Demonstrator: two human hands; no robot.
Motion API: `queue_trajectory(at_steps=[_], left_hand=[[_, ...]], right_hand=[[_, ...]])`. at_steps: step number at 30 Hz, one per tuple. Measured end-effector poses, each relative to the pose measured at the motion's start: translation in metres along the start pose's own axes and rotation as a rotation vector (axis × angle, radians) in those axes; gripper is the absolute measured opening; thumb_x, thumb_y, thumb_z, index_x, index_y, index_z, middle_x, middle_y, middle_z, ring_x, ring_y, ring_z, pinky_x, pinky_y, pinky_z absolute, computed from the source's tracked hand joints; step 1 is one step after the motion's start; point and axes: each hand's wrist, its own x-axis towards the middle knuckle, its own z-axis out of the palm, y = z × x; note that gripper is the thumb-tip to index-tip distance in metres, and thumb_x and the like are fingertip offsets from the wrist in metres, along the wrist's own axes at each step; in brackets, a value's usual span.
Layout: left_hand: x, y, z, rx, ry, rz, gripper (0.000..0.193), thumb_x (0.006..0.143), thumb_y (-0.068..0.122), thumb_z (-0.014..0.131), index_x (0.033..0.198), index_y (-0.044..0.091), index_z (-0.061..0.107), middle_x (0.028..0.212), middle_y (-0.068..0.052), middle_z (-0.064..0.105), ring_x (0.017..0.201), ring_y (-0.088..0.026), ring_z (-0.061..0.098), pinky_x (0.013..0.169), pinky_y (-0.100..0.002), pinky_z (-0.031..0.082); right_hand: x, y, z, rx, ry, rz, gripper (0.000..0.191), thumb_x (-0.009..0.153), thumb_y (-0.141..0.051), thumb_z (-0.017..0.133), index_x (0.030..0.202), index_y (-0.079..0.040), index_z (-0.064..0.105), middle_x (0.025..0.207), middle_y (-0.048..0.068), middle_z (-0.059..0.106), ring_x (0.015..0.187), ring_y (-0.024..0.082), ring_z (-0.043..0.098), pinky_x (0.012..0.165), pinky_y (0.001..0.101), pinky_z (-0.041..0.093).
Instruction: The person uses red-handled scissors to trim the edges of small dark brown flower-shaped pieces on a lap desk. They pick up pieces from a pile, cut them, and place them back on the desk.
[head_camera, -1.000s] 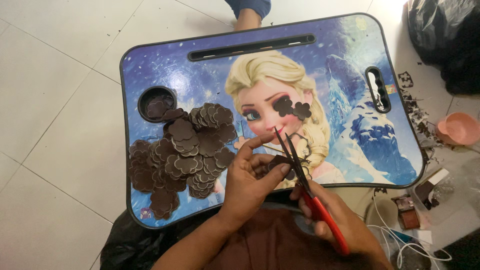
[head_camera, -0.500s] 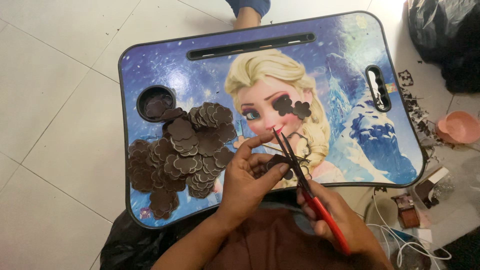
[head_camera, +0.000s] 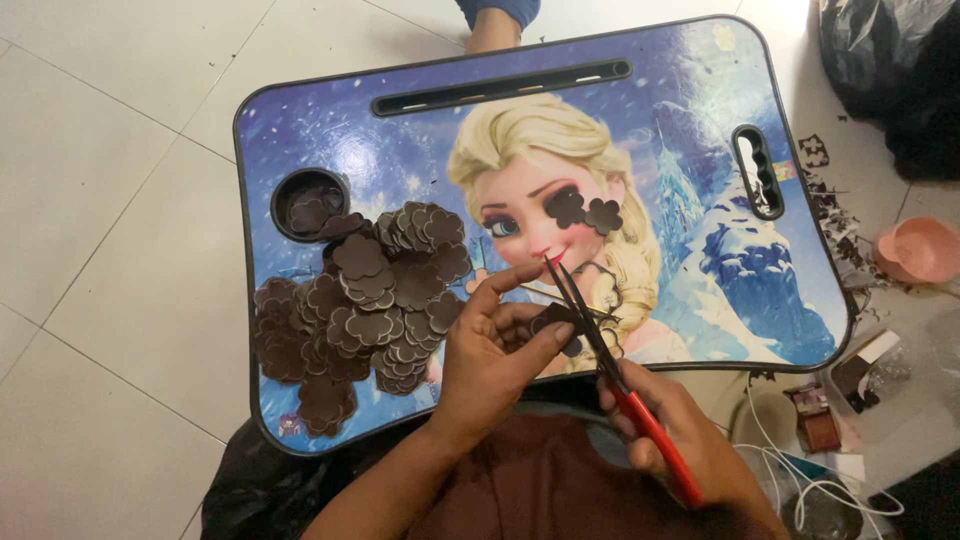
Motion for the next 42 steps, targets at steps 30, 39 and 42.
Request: queue_trajectory(at_steps=[30,39,42], left_hand=[[0.001,0.019,0.012,0.048,-0.045,-0.016,0.065,0.089,-0.002,0.074,0.149,0.003,0.047,0.095,-0.008,0.074,0.086,-0.009,0.068,0.076,-0.023,0.054],[-0.003,0.024,0.014,0.12,-0.068,-0.072,0.067,0.087,0.001,0.076,0.148,0.004,0.048,0.097,-0.009,0.077,0.086,-0.009,0.071,0.077,-0.022,0.057],[-0.003,0.024,0.015,0.141,-0.058,-0.073,0.068,0.087,0.002,0.076,0.149,0.004,0.048,0.096,-0.009,0.077,0.085,-0.008,0.071,0.075,-0.022,0.056]], right_hand=[[-0.005,0.007,-0.013,-0.091,-0.076,-0.137,0.115,0.065,-0.096,0.06,0.131,-0.001,0.055,0.09,0.004,0.056,0.08,0.013,0.051,0.07,0.0272,0.044],[-0.006,0.006,-0.01,-0.136,-0.044,-0.089,0.117,0.061,-0.097,0.059,0.131,-0.003,0.055,0.085,0.004,0.056,0.077,0.014,0.052,0.068,0.0285,0.045],[-0.006,0.006,-0.009,-0.11,-0.038,-0.097,0.116,0.061,-0.097,0.059,0.129,-0.002,0.057,0.084,0.003,0.054,0.076,0.014,0.05,0.067,0.0284,0.043]])
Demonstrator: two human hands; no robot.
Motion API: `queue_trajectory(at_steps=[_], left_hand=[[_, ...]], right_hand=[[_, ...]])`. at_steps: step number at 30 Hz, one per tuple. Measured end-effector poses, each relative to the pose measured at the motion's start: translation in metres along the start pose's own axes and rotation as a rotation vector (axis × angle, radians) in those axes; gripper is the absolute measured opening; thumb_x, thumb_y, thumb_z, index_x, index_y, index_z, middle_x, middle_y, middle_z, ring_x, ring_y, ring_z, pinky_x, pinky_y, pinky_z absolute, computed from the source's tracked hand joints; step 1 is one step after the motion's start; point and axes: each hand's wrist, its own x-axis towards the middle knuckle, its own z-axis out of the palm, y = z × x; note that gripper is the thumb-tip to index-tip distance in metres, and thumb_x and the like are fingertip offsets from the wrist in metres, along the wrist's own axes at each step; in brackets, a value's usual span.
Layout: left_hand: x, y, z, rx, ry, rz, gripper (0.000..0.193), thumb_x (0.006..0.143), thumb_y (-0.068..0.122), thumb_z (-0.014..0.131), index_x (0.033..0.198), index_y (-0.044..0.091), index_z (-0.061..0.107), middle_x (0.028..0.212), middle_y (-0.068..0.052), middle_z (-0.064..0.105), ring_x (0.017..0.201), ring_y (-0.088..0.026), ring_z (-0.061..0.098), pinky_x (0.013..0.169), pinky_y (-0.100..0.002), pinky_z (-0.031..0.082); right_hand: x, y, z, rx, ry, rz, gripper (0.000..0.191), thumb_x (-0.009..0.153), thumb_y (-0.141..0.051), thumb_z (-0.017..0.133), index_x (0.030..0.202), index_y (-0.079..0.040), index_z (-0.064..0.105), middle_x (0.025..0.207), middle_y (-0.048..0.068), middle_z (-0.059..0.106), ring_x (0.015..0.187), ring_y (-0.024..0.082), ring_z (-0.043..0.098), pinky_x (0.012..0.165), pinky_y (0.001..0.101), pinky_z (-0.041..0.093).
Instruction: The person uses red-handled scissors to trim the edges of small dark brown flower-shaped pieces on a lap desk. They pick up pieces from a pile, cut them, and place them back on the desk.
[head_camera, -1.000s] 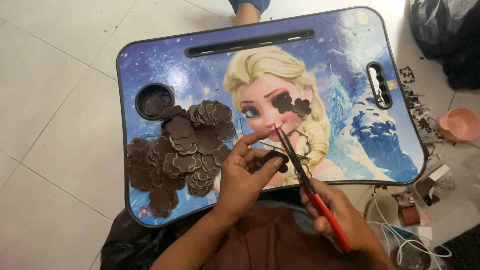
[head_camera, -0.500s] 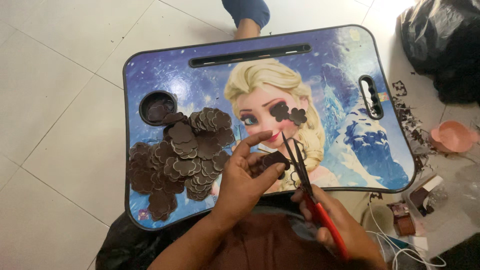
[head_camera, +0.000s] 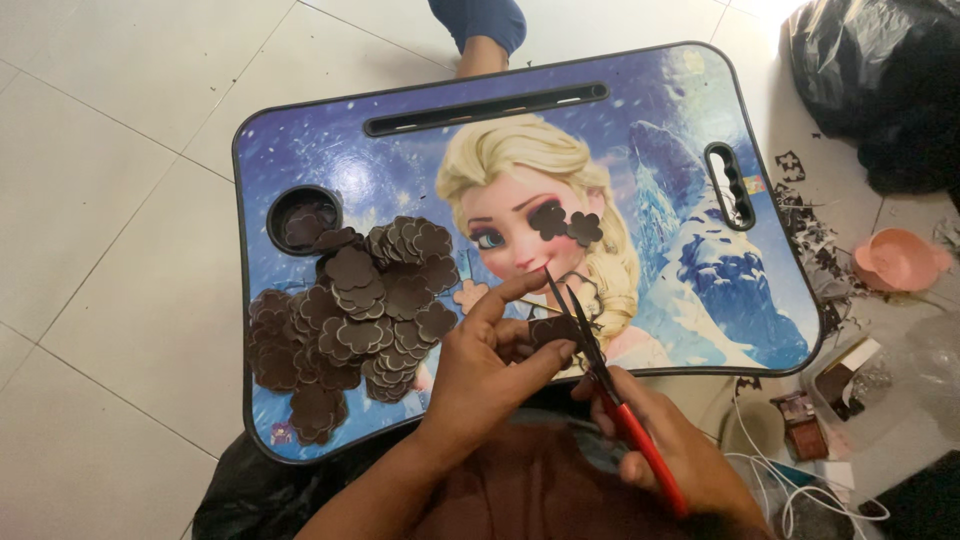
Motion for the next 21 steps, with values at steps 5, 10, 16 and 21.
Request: queue_trajectory(at_steps=[5,10,16,21], left_hand=[[0.0002,0.0019,0.0,0.078,0.026,-0.002,0.069,0.086,0.003,0.077,0.148,0.005,0.048,0.094,-0.009,0.078,0.083,-0.007,0.071,0.073,-0.021,0.056],[0.0015,0.0018,0.0,0.057,0.026,0.0,0.068,0.086,0.003,0.077,0.147,0.005,0.049,0.095,-0.008,0.078,0.083,-0.007,0.071,0.073,-0.021,0.057],[0.0025,-0.0006,-0.0006,0.04,0.015,0.011,0.068,0.086,0.002,0.077,0.148,0.005,0.048,0.094,-0.008,0.078,0.081,-0.007,0.07,0.071,-0.02,0.055],[0.0024,-0.0023,-0.0026,0.032,0.013,0.008,0.068,0.087,0.001,0.076,0.149,0.004,0.048,0.092,-0.007,0.077,0.08,-0.006,0.068,0.07,-0.02,0.054]], right_hand=[[0.0011,-0.0015,-0.0002,0.003,-0.003,-0.017,0.116,0.062,-0.097,0.059,0.127,-0.001,0.057,0.082,0.003,0.053,0.075,0.014,0.049,0.066,0.0283,0.042],[0.0012,-0.005,-0.0003,-0.016,-0.003,-0.006,0.115,0.062,-0.097,0.058,0.127,-0.002,0.056,0.081,0.003,0.053,0.073,0.014,0.048,0.063,0.0284,0.041],[0.0024,-0.0076,0.0015,-0.039,0.015,-0.014,0.108,0.064,-0.097,0.056,0.118,-0.003,0.057,0.077,0.001,0.05,0.07,0.012,0.045,0.06,0.0279,0.04],[0.0038,-0.0076,0.002,-0.019,0.016,0.016,0.106,0.062,-0.097,0.058,0.113,-0.003,0.059,0.075,0.002,0.047,0.067,0.012,0.041,0.057,0.0281,0.037]])
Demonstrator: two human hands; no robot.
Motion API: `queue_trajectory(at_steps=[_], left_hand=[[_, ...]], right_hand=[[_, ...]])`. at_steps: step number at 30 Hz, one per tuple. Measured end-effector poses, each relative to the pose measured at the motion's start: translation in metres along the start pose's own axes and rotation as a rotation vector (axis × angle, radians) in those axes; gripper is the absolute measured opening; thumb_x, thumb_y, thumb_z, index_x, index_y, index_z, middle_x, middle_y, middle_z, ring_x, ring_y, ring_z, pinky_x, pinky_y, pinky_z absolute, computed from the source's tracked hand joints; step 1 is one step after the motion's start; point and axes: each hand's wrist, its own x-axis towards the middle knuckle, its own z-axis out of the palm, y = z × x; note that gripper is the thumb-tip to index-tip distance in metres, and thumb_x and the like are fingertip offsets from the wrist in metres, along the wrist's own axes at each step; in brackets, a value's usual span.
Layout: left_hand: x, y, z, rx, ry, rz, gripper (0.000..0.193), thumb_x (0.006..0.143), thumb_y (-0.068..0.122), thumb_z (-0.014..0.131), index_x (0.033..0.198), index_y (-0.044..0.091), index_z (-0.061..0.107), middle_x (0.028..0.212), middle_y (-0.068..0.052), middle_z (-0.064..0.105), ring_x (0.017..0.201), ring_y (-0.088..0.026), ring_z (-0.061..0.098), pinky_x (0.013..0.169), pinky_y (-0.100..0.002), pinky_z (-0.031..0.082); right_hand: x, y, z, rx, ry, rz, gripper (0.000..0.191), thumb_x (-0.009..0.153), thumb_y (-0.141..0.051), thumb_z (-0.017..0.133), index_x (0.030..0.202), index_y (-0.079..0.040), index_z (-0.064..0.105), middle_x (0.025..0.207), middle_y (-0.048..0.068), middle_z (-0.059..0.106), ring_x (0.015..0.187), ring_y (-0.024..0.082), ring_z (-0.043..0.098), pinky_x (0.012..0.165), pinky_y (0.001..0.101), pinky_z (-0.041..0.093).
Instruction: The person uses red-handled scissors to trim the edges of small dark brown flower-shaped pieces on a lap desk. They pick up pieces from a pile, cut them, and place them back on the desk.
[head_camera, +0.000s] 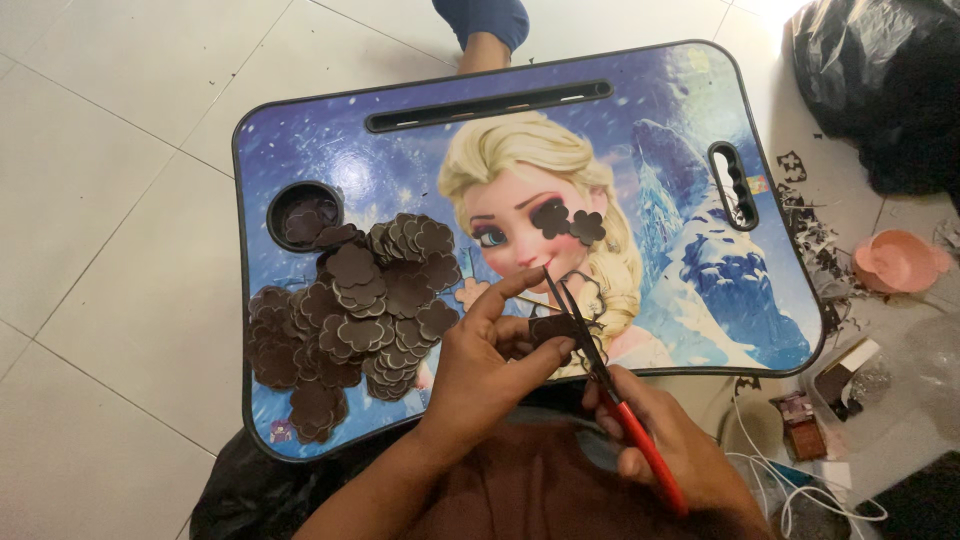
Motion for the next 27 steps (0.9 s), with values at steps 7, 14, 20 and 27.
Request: queue_trajectory(at_steps=[7,14,20,27], left_hand=[[0.0009,-0.0032,-0.0011,0.003,-0.004,0.011,0.067,0.087,0.001,0.077,0.148,0.004,0.048,0.094,-0.007,0.077,0.082,-0.006,0.069,0.073,-0.02,0.054],[0.0003,-0.0032,-0.0037,-0.056,-0.005,-0.02,0.068,0.086,0.0,0.076,0.148,0.005,0.047,0.097,-0.008,0.077,0.084,-0.008,0.07,0.073,-0.022,0.056],[0.0004,-0.0019,-0.0056,-0.013,0.003,0.008,0.068,0.087,-0.001,0.076,0.148,0.005,0.048,0.098,-0.01,0.078,0.085,-0.009,0.071,0.075,-0.022,0.056],[0.0008,-0.0002,-0.0078,-0.009,0.025,0.022,0.067,0.087,0.0,0.076,0.148,0.005,0.049,0.098,-0.01,0.077,0.083,-0.009,0.07,0.075,-0.023,0.057]], right_hand=[[-0.0017,0.0036,-0.0001,0.004,0.008,-0.041,0.104,0.065,-0.098,0.055,0.109,-0.004,0.058,0.077,-0.001,0.047,0.068,0.011,0.041,0.058,0.0269,0.036],[-0.0027,0.0045,-0.0025,-0.028,0.012,-0.002,0.105,0.061,-0.099,0.054,0.106,-0.004,0.059,0.074,-0.001,0.047,0.065,0.011,0.042,0.055,0.0274,0.037],[-0.003,0.0022,-0.0008,0.002,0.018,0.013,0.104,0.06,-0.099,0.057,0.102,-0.004,0.059,0.073,-0.001,0.046,0.065,0.011,0.042,0.055,0.0274,0.035],[-0.0032,0.0047,-0.0002,0.056,0.026,0.053,0.104,0.056,-0.097,0.062,0.101,-0.003,0.059,0.074,-0.001,0.045,0.065,0.01,0.04,0.054,0.0274,0.035]])
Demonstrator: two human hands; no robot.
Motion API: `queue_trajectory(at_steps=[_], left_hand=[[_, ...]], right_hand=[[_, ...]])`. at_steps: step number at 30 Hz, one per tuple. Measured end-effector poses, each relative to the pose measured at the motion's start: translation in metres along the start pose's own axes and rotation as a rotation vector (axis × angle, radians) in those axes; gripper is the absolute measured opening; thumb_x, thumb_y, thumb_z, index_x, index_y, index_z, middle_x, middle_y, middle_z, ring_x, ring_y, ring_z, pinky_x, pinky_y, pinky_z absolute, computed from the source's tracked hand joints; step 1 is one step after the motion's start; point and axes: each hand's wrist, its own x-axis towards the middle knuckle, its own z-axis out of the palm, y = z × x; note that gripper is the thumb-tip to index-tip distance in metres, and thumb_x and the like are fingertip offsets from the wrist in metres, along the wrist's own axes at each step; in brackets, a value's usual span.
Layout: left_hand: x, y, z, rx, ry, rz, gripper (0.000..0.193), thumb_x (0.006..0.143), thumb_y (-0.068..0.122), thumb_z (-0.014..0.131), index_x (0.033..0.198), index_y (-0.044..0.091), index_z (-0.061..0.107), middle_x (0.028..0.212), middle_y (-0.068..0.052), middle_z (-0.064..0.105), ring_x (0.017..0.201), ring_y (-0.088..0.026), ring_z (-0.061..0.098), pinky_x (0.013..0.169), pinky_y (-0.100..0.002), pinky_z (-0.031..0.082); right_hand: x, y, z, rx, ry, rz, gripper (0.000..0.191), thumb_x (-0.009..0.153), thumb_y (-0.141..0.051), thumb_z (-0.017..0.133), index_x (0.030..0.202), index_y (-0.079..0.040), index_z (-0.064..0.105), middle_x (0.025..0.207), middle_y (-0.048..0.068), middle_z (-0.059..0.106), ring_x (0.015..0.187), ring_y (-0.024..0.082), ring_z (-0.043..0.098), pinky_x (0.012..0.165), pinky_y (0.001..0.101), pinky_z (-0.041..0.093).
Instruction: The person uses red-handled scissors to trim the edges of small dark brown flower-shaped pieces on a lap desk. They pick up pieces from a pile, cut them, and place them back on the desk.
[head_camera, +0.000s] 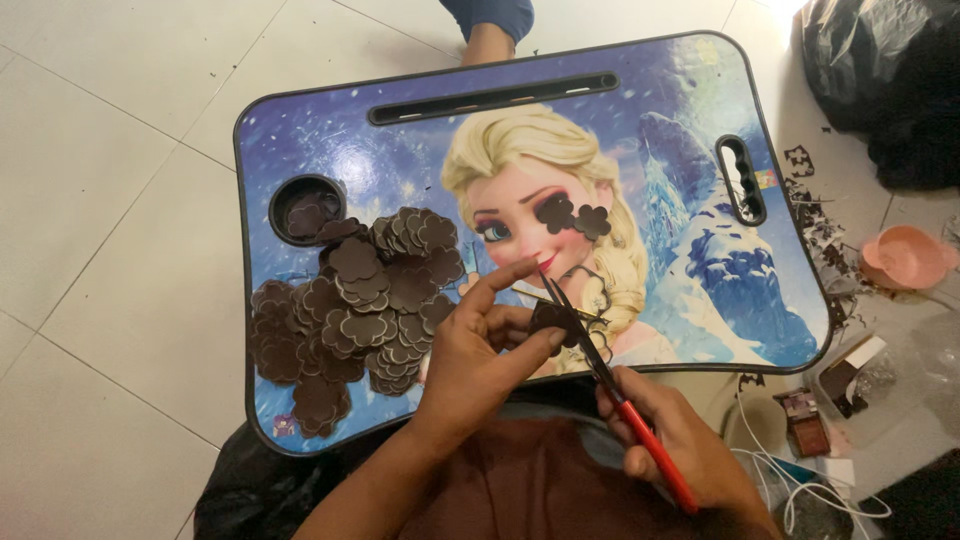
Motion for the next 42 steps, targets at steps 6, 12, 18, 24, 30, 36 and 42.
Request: queue_trajectory(at_steps=[6,12,18,24,30,36,42], left_hand=[[0.002,-0.009,-0.005,0.013,0.052,0.034,0.064,0.088,0.001,0.075,0.147,0.003,0.049,0.099,-0.011,0.077,0.088,-0.011,0.073,0.078,-0.024,0.056],[0.007,-0.026,-0.002,-0.137,0.057,0.124,0.063,0.094,0.002,0.071,0.15,0.001,0.043,0.103,-0.012,0.074,0.093,-0.013,0.072,0.086,-0.027,0.058],[0.004,-0.027,0.003,-0.166,0.043,0.051,0.066,0.09,-0.002,0.072,0.149,0.003,0.044,0.102,-0.01,0.071,0.093,-0.012,0.071,0.081,-0.023,0.056],[0.002,-0.02,0.006,-0.15,0.064,0.023,0.062,0.09,-0.002,0.073,0.146,0.003,0.048,0.102,-0.011,0.074,0.091,-0.01,0.071,0.079,-0.022,0.056],[-0.001,-0.016,0.009,-0.112,0.073,0.024,0.06,0.09,-0.001,0.073,0.145,0.003,0.05,0.101,-0.011,0.076,0.09,-0.009,0.071,0.077,-0.02,0.056],[-0.003,-0.013,0.01,-0.067,0.08,0.028,0.057,0.09,0.0,0.074,0.143,0.004,0.053,0.102,-0.012,0.077,0.091,-0.009,0.072,0.078,-0.021,0.058],[-0.004,-0.01,0.01,-0.023,0.065,0.048,0.055,0.09,0.001,0.074,0.141,0.004,0.055,0.103,-0.012,0.078,0.091,-0.009,0.072,0.077,-0.021,0.058]], right_hand=[[0.001,0.003,-0.001,-0.01,-0.022,0.021,0.101,0.056,-0.095,0.065,0.096,-0.003,0.058,0.074,-0.002,0.043,0.065,0.01,0.039,0.054,0.0278,0.033],[-0.001,0.0,0.003,0.024,0.009,-0.002,0.098,0.06,-0.094,0.064,0.097,-0.003,0.058,0.073,-0.001,0.043,0.065,0.011,0.038,0.054,0.0274,0.032],[-0.002,-0.001,0.006,0.009,0.039,-0.001,0.101,0.062,-0.095,0.06,0.104,-0.004,0.059,0.074,-0.001,0.045,0.066,0.011,0.04,0.056,0.0267,0.034],[-0.001,0.001,0.005,0.083,-0.028,0.018,0.11,0.06,-0.095,0.062,0.12,-0.003,0.059,0.08,0.001,0.051,0.07,0.012,0.047,0.062,0.0264,0.042],[-0.001,0.005,0.005,0.131,-0.047,0.011,0.113,0.059,-0.092,0.067,0.125,-0.001,0.056,0.083,0.003,0.05,0.073,0.013,0.046,0.063,0.0277,0.043],[-0.002,0.005,0.003,0.03,-0.04,-0.042,0.113,0.063,-0.095,0.062,0.128,-0.003,0.057,0.085,0.002,0.052,0.075,0.012,0.047,0.066,0.0254,0.042],[0.0,0.0,0.003,0.05,-0.051,-0.028,0.111,0.063,-0.095,0.061,0.123,-0.002,0.057,0.08,0.002,0.05,0.072,0.012,0.044,0.062,0.0267,0.039]])
